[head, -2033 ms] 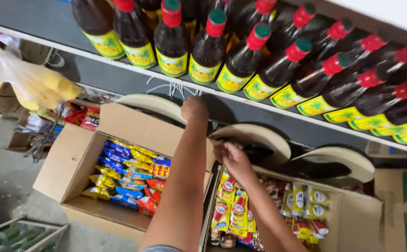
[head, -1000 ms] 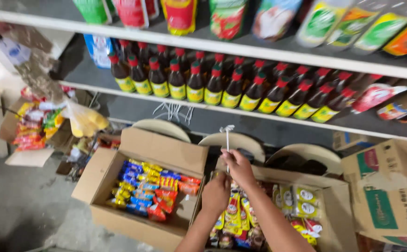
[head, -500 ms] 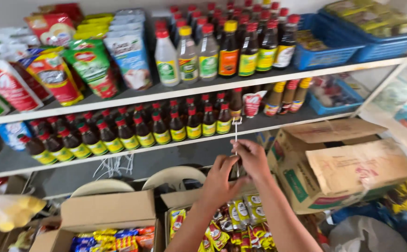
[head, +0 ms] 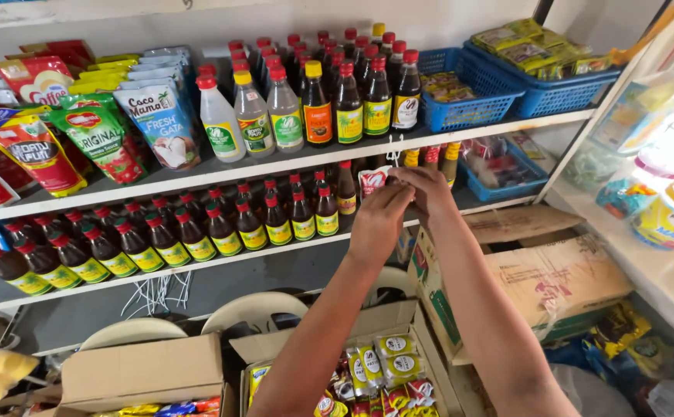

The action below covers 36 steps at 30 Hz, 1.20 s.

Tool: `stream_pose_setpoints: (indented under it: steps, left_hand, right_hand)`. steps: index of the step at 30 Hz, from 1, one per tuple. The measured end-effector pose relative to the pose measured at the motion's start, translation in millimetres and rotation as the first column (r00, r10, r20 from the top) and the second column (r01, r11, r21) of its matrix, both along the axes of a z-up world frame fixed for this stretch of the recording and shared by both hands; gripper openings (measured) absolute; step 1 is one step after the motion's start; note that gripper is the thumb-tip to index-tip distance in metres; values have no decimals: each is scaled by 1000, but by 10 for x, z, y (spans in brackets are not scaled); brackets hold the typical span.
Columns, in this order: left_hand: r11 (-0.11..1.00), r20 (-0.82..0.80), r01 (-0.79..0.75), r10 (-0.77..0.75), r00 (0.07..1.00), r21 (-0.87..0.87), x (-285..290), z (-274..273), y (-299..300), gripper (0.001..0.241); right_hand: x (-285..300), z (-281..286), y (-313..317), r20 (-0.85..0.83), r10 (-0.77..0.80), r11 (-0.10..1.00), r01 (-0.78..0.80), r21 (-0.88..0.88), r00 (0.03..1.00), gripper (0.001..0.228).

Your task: The person is stocking grocery shelves with condiment pouches and small snack packets taken from boxes on the floor.

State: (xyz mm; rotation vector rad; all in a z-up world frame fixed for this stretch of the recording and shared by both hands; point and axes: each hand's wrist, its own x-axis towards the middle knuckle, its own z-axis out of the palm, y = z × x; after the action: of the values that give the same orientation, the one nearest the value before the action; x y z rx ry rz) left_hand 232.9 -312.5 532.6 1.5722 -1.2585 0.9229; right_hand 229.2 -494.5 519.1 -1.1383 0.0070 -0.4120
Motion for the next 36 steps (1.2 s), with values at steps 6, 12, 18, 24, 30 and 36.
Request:
stream_pose_setpoints:
  steps: [6,12,18,24,30,36]
  left_hand:
    - [999,-84,1,-5,996,-46,112,-11,-260,23]
    - [999,-125,-44,46,991,14,103,-15,-370,21]
    - [998,-47,-42,44,998,50,250,-481,-511,25]
    - [988,-145,152,-148,978,19,-2,-423,82,43]
    - [975,-606,11,128,785,221,-207,-2691,1326,31]
    - [809,-804,33,578,140,587,-1238,-4829,3078,34]
  right_hand:
    - [235,-84,-276,-146,44,993,-27,115,988,24]
    - [328,-149,-376,-247,59,993,-32,111,967,21]
    - [325,-464,-464,-179,74,984,-42,176,981,21]
    - [60,-641,-318,-119,93,965,-60,255,989,19]
    - [-622,-1579,627,-444,74,967,46,252,893,20]
    - [-1284,-3770,1444,-843,279,945,-286,157,459,23]
